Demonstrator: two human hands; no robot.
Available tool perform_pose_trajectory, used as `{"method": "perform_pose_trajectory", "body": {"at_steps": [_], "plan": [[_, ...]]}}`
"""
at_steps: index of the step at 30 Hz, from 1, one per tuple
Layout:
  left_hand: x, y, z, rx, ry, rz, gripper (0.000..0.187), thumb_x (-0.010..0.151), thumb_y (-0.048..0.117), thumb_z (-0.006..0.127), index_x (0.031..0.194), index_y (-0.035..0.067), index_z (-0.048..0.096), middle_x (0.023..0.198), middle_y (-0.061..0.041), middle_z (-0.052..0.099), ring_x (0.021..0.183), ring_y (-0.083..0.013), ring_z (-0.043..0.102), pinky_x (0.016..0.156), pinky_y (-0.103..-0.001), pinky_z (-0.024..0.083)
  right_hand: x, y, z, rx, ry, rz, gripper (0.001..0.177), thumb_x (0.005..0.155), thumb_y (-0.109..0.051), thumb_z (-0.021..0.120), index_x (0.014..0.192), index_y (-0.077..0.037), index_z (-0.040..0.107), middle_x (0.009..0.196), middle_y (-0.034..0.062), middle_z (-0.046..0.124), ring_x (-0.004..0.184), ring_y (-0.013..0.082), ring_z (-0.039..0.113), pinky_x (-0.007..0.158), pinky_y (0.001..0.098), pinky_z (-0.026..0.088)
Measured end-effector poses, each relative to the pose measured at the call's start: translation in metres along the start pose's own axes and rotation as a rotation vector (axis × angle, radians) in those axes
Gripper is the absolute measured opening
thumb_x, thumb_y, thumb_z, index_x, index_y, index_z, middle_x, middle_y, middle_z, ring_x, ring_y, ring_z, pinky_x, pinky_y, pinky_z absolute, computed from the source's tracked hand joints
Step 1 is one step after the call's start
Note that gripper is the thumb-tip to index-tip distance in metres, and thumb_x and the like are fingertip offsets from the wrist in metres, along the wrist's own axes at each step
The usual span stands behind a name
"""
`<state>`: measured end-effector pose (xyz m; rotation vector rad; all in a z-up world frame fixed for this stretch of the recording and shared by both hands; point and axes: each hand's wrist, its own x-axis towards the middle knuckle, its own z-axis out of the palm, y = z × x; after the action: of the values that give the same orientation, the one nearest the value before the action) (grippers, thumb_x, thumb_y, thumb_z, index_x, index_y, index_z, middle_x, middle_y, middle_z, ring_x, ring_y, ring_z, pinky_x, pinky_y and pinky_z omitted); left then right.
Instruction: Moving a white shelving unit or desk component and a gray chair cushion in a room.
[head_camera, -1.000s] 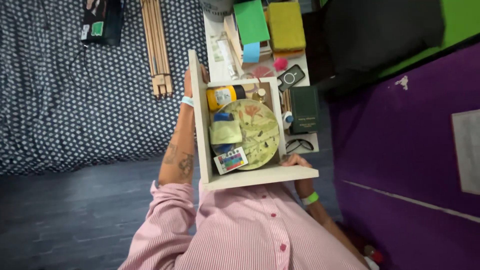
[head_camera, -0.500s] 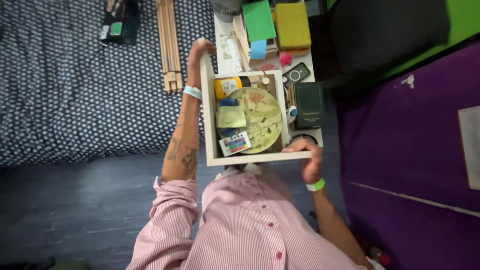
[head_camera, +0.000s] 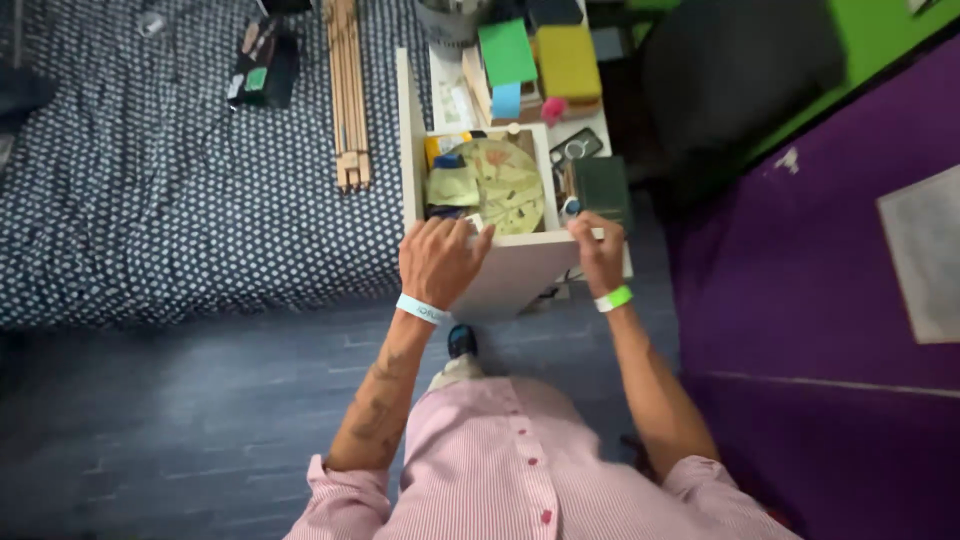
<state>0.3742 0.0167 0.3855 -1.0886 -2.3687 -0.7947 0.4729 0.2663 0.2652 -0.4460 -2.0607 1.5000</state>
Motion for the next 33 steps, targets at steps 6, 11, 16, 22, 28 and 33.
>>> {"method": "perform_pose_trajectory", "body": {"at_steps": [6,11,16,22,28,33], "plan": [[-0.021,0.018,0.000,0.096,0.005,-0.036,0.056,0.080,0.058,0.080,0.080,0.004,0.064,0.073,-0.010,0.060,0.073,-0.0281,0.057,0.073,-0.043,0.045,0.004,0.024,0.017,0.143,0.128,-0.105,0.030,0.102,-0.029,0.066,0.086,-0.005,0.066,0.079,-0.0065,0.064,0.074,0.0030,0.055,0.064,0.0256,0.043],[-0.028,0.014,0.012,0.110,-0.015,-0.067,0.053,0.071,0.046,0.089,0.092,0.005,0.063,0.087,-0.009,0.062,0.087,-0.0277,0.057,0.082,-0.043,0.043,0.003,0.017,0.021,0.249,0.157,0.031,0.032,0.102,-0.030,0.069,0.081,-0.009,0.056,0.070,-0.0083,0.046,0.062,0.0033,0.034,0.054,0.0269,0.025],[-0.036,0.020,0.006,0.079,0.045,-0.040,0.049,0.067,0.036,0.092,0.093,0.005,0.064,0.088,-0.009,0.063,0.089,-0.0287,0.058,0.084,-0.043,0.042,-0.007,0.015,0.024,0.269,0.211,-0.040,0.029,0.105,-0.028,0.064,0.085,-0.008,0.056,0.071,-0.0072,0.049,0.065,0.0038,0.040,0.058,0.0268,0.032],[-0.059,0.035,-0.003,0.029,0.070,-0.042,0.045,0.069,0.034,0.091,0.094,0.005,0.066,0.089,-0.008,0.065,0.090,-0.0284,0.060,0.084,-0.043,0.043,-0.037,0.006,0.021,0.289,0.255,-0.123,0.028,0.106,-0.022,0.060,0.085,-0.005,0.052,0.078,-0.0032,0.057,0.076,0.0064,0.051,0.069,0.0278,0.042],[-0.047,0.025,-0.004,0.069,0.050,0.017,0.046,0.072,0.040,0.089,0.092,0.006,0.066,0.086,-0.007,0.064,0.088,-0.0277,0.061,0.091,-0.043,0.042,-0.028,-0.007,0.021,0.140,0.303,-0.112,0.031,0.104,-0.021,0.061,0.081,-0.004,0.050,0.073,-0.0018,0.046,0.071,0.0073,0.042,0.062,0.0295,0.036],[-0.033,-0.002,-0.003,0.061,-0.060,-0.011,0.048,0.077,0.045,0.090,0.094,0.006,0.068,0.087,-0.008,0.066,0.088,-0.0265,0.060,0.098,-0.044,0.038,-0.007,0.030,0.028,0.125,0.313,-0.114,0.027,0.101,-0.023,0.062,0.084,-0.005,0.054,0.077,-0.0036,0.050,0.074,0.0068,0.047,0.066,0.0292,0.041]]}}
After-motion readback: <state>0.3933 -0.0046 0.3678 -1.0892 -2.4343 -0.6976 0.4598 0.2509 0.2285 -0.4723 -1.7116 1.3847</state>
